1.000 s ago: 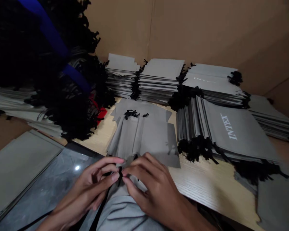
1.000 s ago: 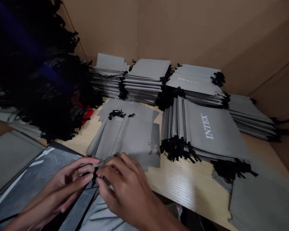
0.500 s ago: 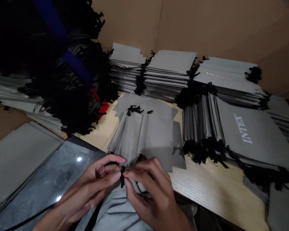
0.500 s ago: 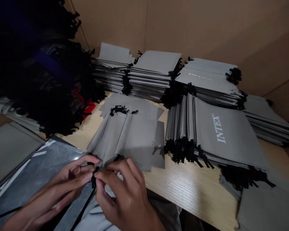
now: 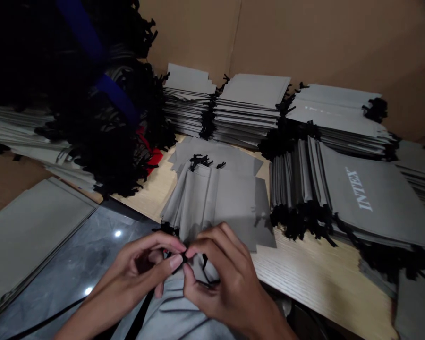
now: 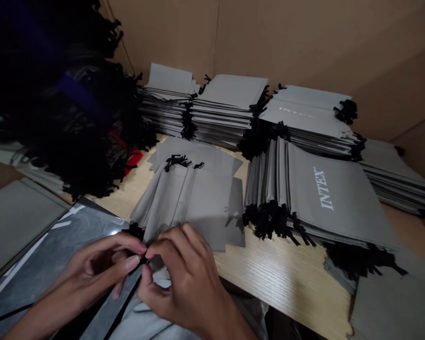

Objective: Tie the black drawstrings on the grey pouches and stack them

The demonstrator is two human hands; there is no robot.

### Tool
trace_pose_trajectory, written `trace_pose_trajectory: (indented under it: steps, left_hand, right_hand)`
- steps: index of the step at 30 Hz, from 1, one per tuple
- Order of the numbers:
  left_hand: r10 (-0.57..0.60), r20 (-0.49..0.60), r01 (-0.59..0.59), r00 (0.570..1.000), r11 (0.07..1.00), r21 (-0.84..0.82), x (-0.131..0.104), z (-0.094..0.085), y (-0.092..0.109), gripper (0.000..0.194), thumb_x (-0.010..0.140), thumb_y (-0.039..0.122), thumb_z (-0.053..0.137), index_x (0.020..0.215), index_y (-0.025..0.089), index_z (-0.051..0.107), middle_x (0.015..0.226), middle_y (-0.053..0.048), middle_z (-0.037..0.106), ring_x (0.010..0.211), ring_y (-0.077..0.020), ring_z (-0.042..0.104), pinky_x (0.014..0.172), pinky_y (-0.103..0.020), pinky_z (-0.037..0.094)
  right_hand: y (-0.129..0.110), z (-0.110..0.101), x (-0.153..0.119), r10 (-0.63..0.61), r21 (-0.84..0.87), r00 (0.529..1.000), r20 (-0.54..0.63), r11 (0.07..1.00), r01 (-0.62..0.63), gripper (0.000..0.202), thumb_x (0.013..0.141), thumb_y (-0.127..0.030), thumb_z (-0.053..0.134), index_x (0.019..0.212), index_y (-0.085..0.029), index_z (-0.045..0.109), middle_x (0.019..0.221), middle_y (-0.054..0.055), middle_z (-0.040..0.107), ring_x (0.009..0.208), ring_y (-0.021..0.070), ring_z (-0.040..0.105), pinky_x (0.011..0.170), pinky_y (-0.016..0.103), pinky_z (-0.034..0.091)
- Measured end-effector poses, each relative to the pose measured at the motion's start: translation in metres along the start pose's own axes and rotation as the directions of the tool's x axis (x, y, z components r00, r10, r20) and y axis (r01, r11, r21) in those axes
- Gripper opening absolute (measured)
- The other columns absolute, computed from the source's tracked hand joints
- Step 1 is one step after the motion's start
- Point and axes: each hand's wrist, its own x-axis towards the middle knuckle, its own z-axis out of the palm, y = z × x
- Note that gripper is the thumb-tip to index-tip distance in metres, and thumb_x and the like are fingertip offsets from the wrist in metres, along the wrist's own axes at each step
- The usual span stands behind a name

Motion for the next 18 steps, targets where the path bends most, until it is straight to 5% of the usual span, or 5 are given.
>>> trace_pose_trajectory:
  steps: [4, 9, 18]
  left_hand:
    - [0.103, -0.062, -0.093, 0.993, 0.985, 0.145, -0.0036, -0.002, 0.0012, 0.027, 0.084, 0.05, 0.091, 0.1, 0.028, 0.086, 0.059, 0.006, 0.058, 0.054, -0.0118, 0.053, 0.054, -0.022, 0.044]
    - [0.009, -0.182, 0.016, 0.983, 0.991, 0.134, -0.0066, 0.0023, 0.0073, 0.033, 0.08, 0.056, 0.092, 0.096, 0.028, 0.087, 0.058, 0.005, 0.058, 0.053, -0.0116, 0.054, 0.053, -0.024, 0.041]
    - [0.01, -0.146, 0.002, 0.989, 0.997, 0.081, -0.0049, 0.0028, 0.0077, 0.031, 0.084, 0.053, 0.089, 0.096, 0.025, 0.087, 0.057, 0.005, 0.063, 0.053, -0.0114, 0.057, 0.056, -0.023, 0.042]
  right_hand:
    - [-0.0011, -0.0012, 0.0023, -0.014, -0.037, 1.0, 0.02, 0.999, 0.015, 0.028, 0.09, -0.011, 0.072, 0.115, -0.02, 0.066, 0.103, 0.006, 0.072, 0.095, 0.0228, 0.065, 0.08, 0.037, 0.058]
    - [-0.0004, -0.0036, 0.0036, -0.003, -0.006, 1.0, 0.017, 1.0, 0.003, 0.022, 0.096, -0.014, 0.074, 0.115, -0.02, 0.067, 0.105, 0.006, 0.073, 0.096, 0.0217, 0.066, 0.083, 0.037, 0.058]
    - [-0.0013, -0.0075, 0.0062, 0.062, 0.07, 0.998, 0.016, 0.996, -0.063, 0.02, 0.095, -0.013, 0.075, 0.112, -0.021, 0.07, 0.102, 0.004, 0.072, 0.095, 0.0199, 0.066, 0.083, 0.035, 0.056]
